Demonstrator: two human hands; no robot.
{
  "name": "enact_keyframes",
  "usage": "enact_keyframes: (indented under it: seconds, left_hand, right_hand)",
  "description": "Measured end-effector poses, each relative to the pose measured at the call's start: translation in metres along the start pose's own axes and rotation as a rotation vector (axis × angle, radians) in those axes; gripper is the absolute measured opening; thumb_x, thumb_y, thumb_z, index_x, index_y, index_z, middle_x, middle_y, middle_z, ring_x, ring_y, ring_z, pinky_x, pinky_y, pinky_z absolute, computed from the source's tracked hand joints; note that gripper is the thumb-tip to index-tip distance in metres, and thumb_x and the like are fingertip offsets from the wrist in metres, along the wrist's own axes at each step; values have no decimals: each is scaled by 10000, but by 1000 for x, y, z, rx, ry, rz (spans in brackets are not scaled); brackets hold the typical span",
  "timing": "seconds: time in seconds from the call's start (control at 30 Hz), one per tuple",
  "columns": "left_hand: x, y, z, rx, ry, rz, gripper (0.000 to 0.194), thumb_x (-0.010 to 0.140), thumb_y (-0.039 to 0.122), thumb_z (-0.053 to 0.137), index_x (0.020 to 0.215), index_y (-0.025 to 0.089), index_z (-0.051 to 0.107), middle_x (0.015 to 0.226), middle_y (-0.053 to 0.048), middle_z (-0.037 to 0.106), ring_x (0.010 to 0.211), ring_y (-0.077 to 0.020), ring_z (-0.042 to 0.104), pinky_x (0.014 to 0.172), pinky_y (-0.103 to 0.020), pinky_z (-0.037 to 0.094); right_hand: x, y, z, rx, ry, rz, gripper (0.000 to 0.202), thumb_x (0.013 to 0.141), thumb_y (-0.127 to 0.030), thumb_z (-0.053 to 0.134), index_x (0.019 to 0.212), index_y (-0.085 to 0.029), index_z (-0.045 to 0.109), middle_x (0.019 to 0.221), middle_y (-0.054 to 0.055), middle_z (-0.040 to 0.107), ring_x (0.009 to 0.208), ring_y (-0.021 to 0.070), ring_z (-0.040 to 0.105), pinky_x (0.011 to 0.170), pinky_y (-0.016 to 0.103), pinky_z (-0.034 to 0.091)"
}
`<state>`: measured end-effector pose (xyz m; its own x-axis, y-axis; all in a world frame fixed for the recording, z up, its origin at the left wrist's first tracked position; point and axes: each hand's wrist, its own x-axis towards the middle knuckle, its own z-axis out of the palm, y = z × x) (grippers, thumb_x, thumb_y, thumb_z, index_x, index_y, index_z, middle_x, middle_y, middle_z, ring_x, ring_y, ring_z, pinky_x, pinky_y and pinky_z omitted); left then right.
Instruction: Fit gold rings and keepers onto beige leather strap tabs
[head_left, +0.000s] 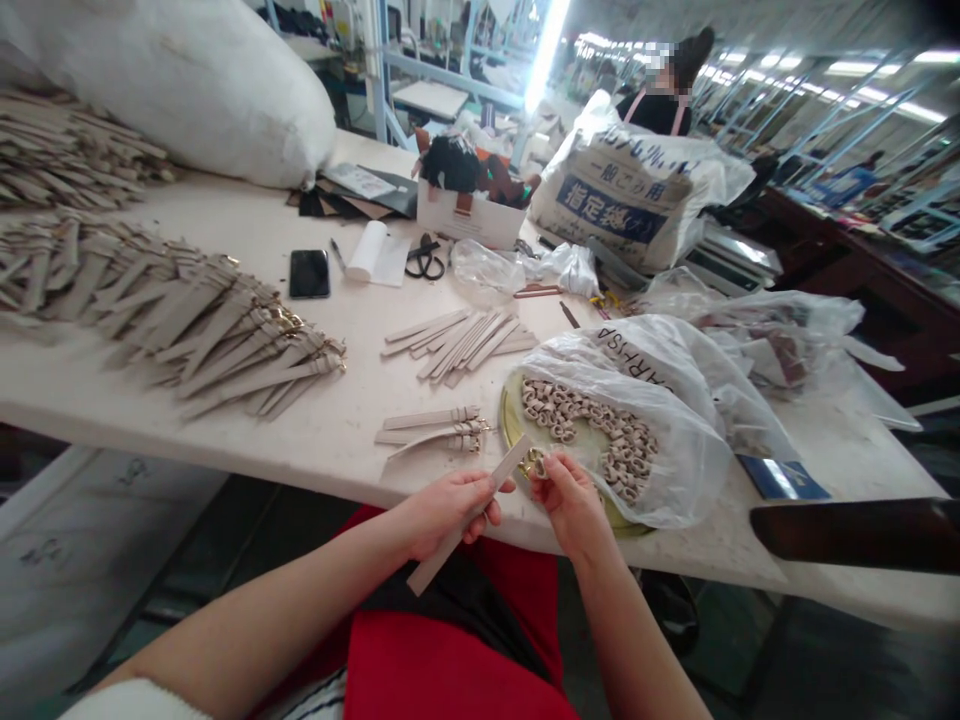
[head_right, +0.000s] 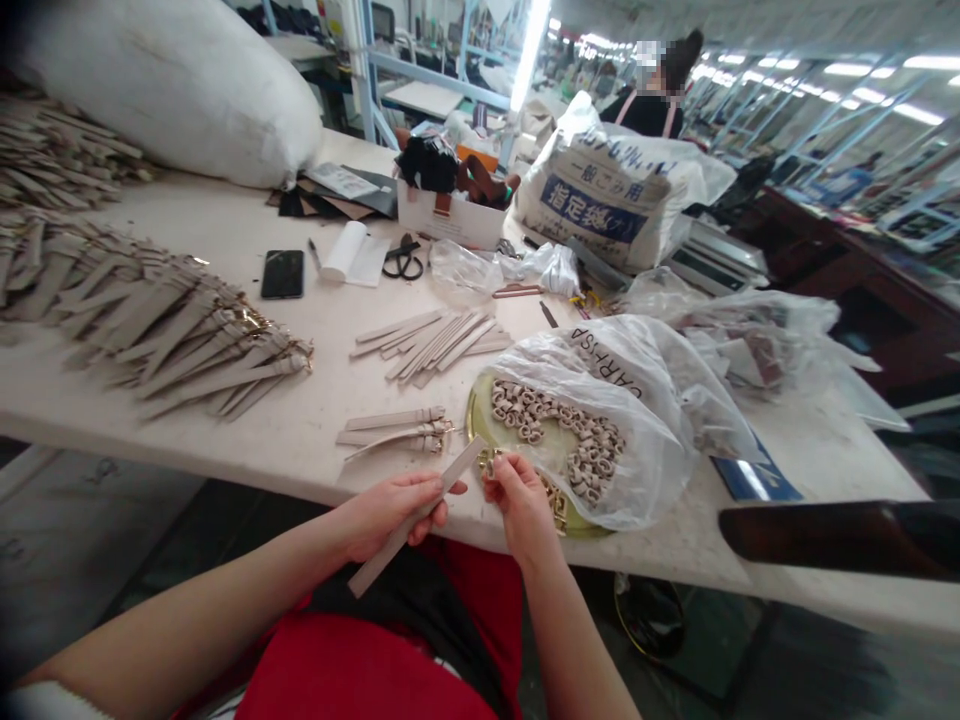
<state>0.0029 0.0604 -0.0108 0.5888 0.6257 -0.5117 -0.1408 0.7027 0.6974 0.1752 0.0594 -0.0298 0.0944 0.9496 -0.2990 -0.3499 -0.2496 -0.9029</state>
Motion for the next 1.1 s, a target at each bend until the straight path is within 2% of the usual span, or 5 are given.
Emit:
enact_keyframes:
  seconds: [0.2, 0.67, 0.8, 0.93, 1.1]
  left_hand:
    - [-3, -4, -2, -179, -38, -177, 286, 823, 309, 430, 1000, 130, 568, 592, 27, 484, 410, -31, 380, 409, -147, 282]
    - [-6, -11, 3, -140, -81, -282, 359, 843, 370, 350, 1021, 138, 559, 601, 36, 447, 411, -37, 345, 426, -168, 252]
    - [-1, -15, 1, 60, 41, -106, 438, 805, 477, 392, 973, 120, 582, 574, 63, 358, 443, -43, 284, 443, -182, 220]
    - [3, -18, -2, 458, 160, 148, 310, 751, 406, 486, 839, 127, 588, 596, 52, 415, 545, -76, 357, 521, -200, 277]
    - [0, -14, -4, 803, 222, 216, 231, 761, 322, 430, 794, 149, 580, 644, 24, 517, 626, -125, 457, 569, -222, 308]
  right_hand:
    - [-12, -5, 1, 107, 15, 101, 270, 663, -294, 704, 897, -207, 601, 758, -18, 628, 593, 67, 543, 584, 193, 460]
    - [-10, -1, -6, 78, 35, 72, 247, 638, -309, 729, 846, -202, 651, 773, -9, 647, 632, 77, 570, 610, 198, 497]
    - [-12, -2, -8, 92, 35, 97, 240, 636, -290, 735, 841, -198, 651, 765, -11, 658, 620, 65, 572, 610, 175, 490]
    - [-13, -1, -7, 107, 33, 115, 236, 635, -286, 735, 836, -197, 650, 737, -21, 645, 603, 64, 571, 607, 180, 491]
    - [-12, 1, -7, 46, 54, 112, 256, 625, -317, 738, 831, -197, 645, 721, -28, 621, 577, 61, 556, 601, 197, 486]
